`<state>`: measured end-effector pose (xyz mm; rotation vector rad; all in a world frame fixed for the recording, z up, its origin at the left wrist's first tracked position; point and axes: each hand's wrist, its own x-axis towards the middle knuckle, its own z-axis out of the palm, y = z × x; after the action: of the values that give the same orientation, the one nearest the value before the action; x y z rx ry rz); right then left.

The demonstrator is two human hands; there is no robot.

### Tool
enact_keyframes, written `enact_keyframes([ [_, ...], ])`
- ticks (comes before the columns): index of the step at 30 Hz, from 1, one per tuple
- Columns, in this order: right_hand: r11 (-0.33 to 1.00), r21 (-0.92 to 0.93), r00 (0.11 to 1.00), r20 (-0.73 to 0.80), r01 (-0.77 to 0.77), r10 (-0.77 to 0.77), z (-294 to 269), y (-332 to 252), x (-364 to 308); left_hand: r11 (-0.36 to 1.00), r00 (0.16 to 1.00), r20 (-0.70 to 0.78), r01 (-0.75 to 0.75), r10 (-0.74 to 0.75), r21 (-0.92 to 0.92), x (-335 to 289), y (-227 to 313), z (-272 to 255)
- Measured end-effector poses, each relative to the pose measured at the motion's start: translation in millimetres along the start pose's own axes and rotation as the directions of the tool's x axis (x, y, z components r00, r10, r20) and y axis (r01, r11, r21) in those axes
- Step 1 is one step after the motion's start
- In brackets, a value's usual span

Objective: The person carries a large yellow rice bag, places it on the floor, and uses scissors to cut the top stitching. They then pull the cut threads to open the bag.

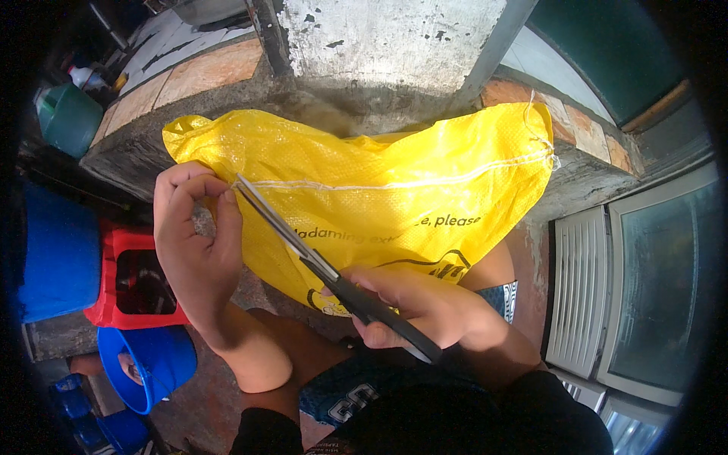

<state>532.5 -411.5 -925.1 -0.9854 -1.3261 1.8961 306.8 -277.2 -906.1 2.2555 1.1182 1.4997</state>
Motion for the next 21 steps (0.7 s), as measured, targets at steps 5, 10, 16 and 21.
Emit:
enact_keyframes([
  [5, 0.986, 0.044, 0.983, -0.101, 0.159, -0.154, 4.5, 10.9, 7.7, 0.997, 0.997, -0.034, -0.066, 0.067, 0.032, 2.7, -4.1, -0.2],
  [10, 0.974, -0.042, 0.956, -0.185, 0.223, -0.227, 9.1, 20.8, 14.8, 0.741, 0.916, -0.086, 0.259, -0.392, -0.619, 2.9, -10.2, 20.4],
  [16, 0.946, -0.046, 0.932, -0.158, 0.322, -0.325, 22.0, 19.2, 19.9, 0.529, 0.843, 0.119, 0.431, -0.524, -0.731, 4.8, -17.6, 23.2],
  [21, 0.968, 0.032, 0.959, -0.143, 0.250, -0.243, 29.5, 19.8, 9.0, 0.489, 0.835, 0.088, 0.400, -0.543, -0.775, 4.3, -20.0, 26.1],
])
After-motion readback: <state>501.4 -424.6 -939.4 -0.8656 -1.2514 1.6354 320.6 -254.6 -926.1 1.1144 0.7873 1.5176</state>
